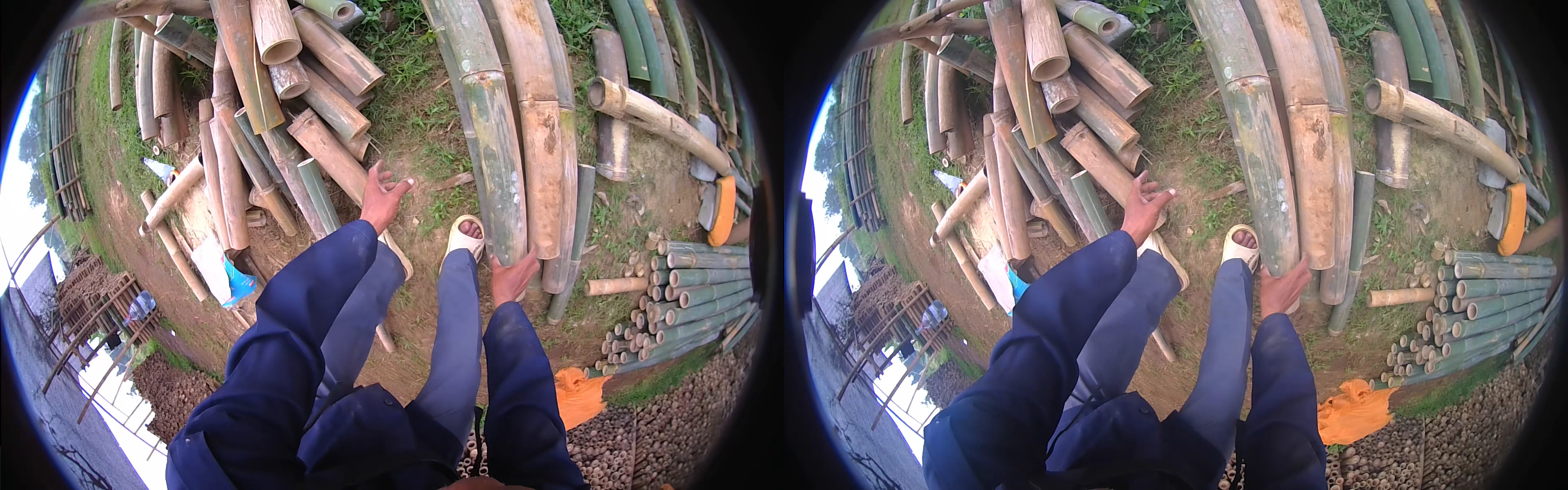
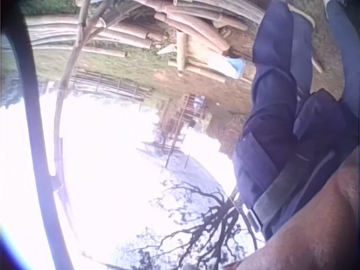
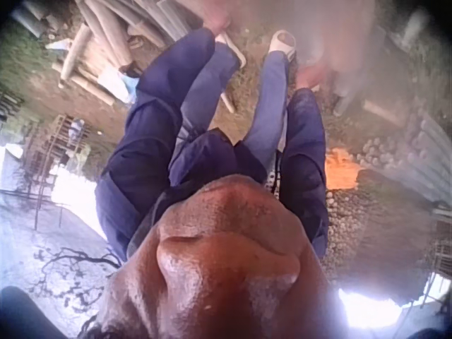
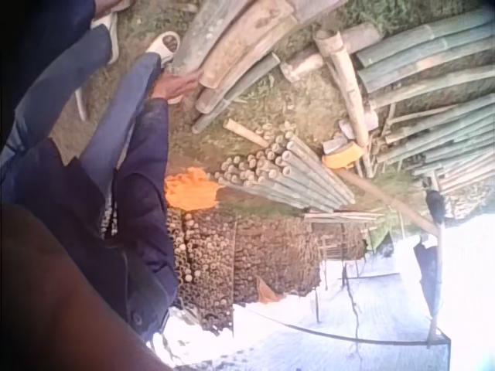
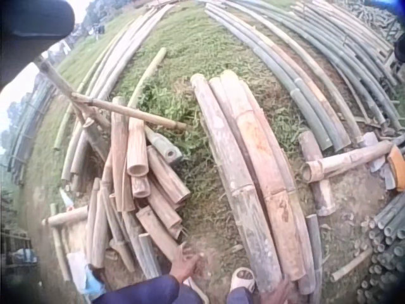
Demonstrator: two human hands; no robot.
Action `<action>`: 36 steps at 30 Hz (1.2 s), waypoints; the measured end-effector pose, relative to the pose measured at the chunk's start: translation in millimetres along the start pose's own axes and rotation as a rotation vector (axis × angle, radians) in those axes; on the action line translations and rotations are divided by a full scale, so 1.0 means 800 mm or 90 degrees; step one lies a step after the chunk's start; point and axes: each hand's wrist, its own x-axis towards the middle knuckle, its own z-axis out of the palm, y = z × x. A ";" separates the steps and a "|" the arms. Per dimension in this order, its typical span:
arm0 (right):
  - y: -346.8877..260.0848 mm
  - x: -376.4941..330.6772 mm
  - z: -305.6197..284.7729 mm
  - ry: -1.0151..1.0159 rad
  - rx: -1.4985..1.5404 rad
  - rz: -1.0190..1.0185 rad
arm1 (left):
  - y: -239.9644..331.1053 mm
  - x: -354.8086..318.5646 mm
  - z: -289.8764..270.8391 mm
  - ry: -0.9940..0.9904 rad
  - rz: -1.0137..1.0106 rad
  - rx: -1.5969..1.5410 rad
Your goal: The person walks through an outdoor bamboo yard, picks up bamboo poles from a pile, and places them into an orange mesh bag. The person then carries the bag and dumps the bamboo onto a larger pile before returning to collect more.
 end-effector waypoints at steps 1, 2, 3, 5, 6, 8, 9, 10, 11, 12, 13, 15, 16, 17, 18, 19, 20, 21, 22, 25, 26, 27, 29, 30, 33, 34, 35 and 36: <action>-0.006 -0.003 0.002 0.003 -0.028 0.059 | -0.021 -0.006 -0.026 0.031 -0.024 0.034; -0.010 -0.006 0.003 0.004 -0.056 0.115 | -0.041 -0.012 -0.052 0.061 -0.083 0.076; -0.013 -0.009 0.005 -0.006 -0.091 0.200 | -0.059 -0.017 -0.074 0.086 -0.100 0.041; -0.015 -0.004 0.012 -0.070 -0.083 0.185 | -0.085 -0.026 -0.110 0.145 -0.127 0.027; -0.014 0.000 0.016 -0.094 -0.080 0.176 | -0.094 -0.022 -0.131 0.172 -0.129 0.050; -0.011 0.009 0.024 -0.116 -0.115 0.189 | -0.110 -0.016 -0.168 0.218 -0.131 0.079; -0.007 0.014 0.027 -0.119 -0.134 0.190 | -0.116 -0.011 -0.188 0.243 -0.096 0.054; -0.003 0.016 0.030 -0.107 -0.127 0.217 | -0.119 0.001 -0.206 0.265 -0.079 0.023; 0.001 0.017 0.033 -0.094 -0.110 0.217 | -0.121 0.013 -0.219 0.290 -0.082 -0.010; 0.002 0.018 0.037 -0.085 -0.102 0.238 | -0.123 0.023 -0.232 0.298 -0.071 -0.059; 0.004 0.016 0.039 -0.086 -0.112 0.286 | -0.127 0.031 -0.245 0.304 -0.083 -0.105; -0.003 0.017 0.047 -0.061 -0.107 0.261 | -0.134 0.040 -0.265 0.306 -0.088 -0.155; -0.011 0.017 0.052 -0.034 -0.107 0.238 | -0.138 0.043 -0.271 0.300 -0.084 -0.158; -0.026 0.020 0.058 -0.032 -0.102 0.204 | -0.140 0.046 -0.277 0.293 -0.077 -0.159; -0.041 0.017 0.063 -0.014 -0.096 0.148 | -0.143 0.046 -0.280 0.286 -0.038 -0.145; -0.060 0.017 0.066 -0.005 -0.099 0.113 | -0.145 0.042 -0.284 0.265 -0.033 -0.134; -0.084 0.020 0.067 -0.048 -0.061 0.085 | -0.146 0.037 -0.284 0.245 -0.022 -0.127; -0.112 0.021 0.068 -0.100 -0.030 0.080 | -0.145 0.032 -0.286 0.226 -0.006 -0.121; -0.146 0.026 0.071 -0.143 0.010 0.068 | -0.143 0.024 -0.288 0.207 -0.029 -0.114; -0.269 0.048 0.080 -0.251 0.122 -0.061 | -0.131 -0.002 -0.300 0.134 -0.123 -0.104; -0.318 0.061 0.088 -0.263 0.121 -0.099 | -0.124 -0.008 -0.306 0.126 -0.128 -0.075; -0.366 0.074 0.094 -0.272 0.110 -0.103 | -0.118 -0.012 -0.312 0.117 -0.139 -0.103; -0.460 0.103 0.101 -0.298 0.148 -0.185 | -0.104 -0.014 -0.323 0.094 -0.166 -0.136; -0.506 0.114 0.103 -0.305 0.150 -0.228 | -0.095 -0.013 -0.326 0.131 -0.154 -0.203; -0.636 0.145 0.111 -0.304 0.166 -0.320 | -0.065 0.012 -0.331 0.241 -0.093 -0.267; -0.673 0.155 0.114 -0.311 0.145 -0.320 | -0.052 0.027 -0.333 0.285 -0.061 -0.229; -0.702 0.162 0.120 -0.320 0.135 -0.345 | -0.039 0.038 -0.334 0.316 -0.061 -0.190; -0.727 0.169 0.129 -0.347 0.132 -0.310 | -0.024 0.049 -0.332 0.344 -0.014 -0.154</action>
